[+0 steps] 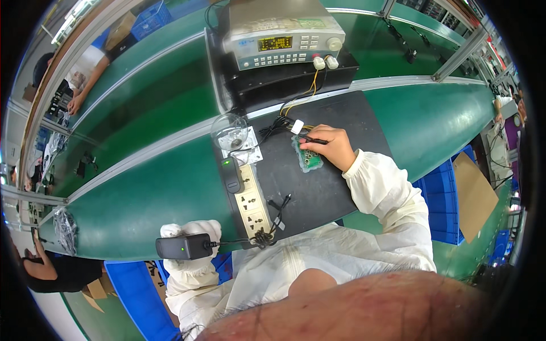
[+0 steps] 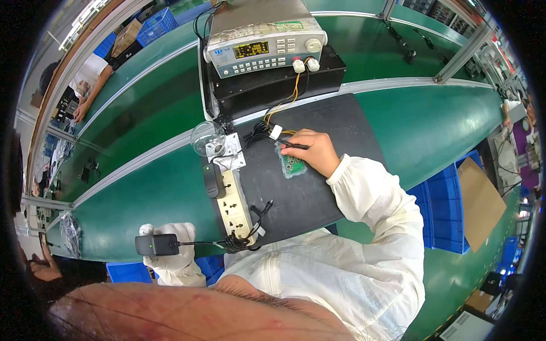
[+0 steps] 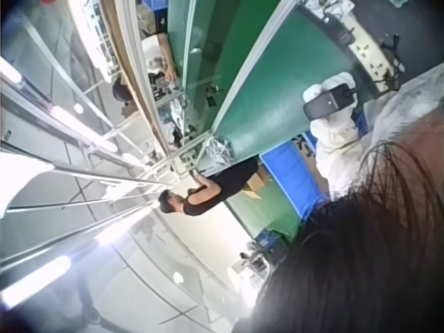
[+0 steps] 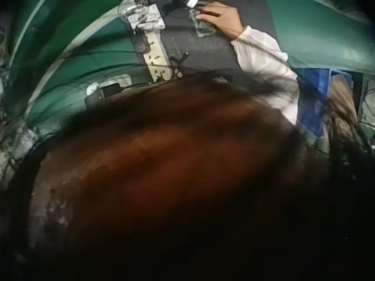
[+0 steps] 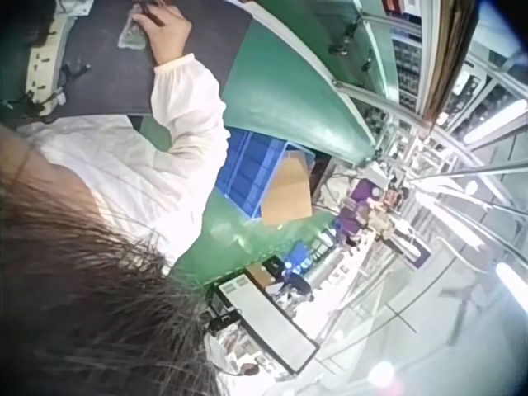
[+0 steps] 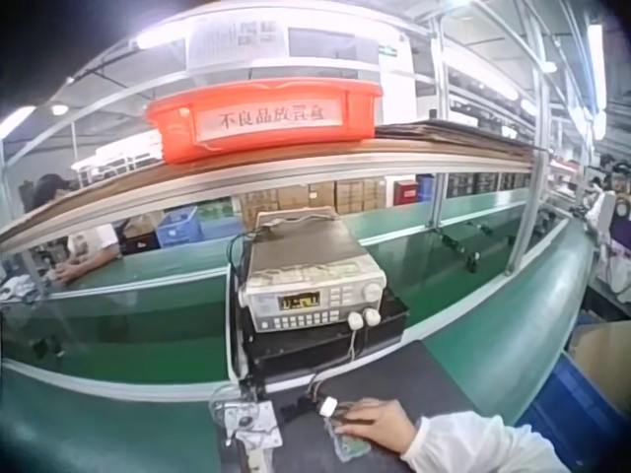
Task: The person tests power adapters by plugging them into a power strip, connecting their cables to a test circuit board, and placing the tested adapters onto a conveyor belt.
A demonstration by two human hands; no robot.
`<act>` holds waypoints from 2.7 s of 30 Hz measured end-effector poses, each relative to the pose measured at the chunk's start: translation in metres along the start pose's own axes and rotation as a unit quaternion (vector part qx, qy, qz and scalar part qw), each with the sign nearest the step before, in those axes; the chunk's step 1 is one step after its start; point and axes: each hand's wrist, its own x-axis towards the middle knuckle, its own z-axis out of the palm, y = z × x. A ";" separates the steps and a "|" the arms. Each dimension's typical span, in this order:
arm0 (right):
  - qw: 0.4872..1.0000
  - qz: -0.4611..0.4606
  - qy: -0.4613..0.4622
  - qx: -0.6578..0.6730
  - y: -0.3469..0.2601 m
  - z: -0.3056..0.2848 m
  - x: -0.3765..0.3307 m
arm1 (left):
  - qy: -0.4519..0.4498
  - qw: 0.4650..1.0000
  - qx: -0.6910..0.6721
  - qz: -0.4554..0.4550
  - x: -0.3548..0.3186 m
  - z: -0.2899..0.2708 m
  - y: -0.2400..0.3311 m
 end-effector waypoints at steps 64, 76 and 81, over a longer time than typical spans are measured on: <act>0.974 -0.107 -0.138 -0.143 -0.022 -0.017 0.005 | -0.076 0.811 0.571 -0.103 0.044 -0.063 -0.083; 0.987 -0.135 0.081 -0.027 -0.014 -0.006 -0.001 | -0.078 0.833 0.545 -0.061 0.045 -0.061 -0.084; 0.990 -0.112 0.081 -0.006 -0.023 0.002 -0.005 | -0.028 0.930 0.363 0.041 0.029 -0.080 -0.090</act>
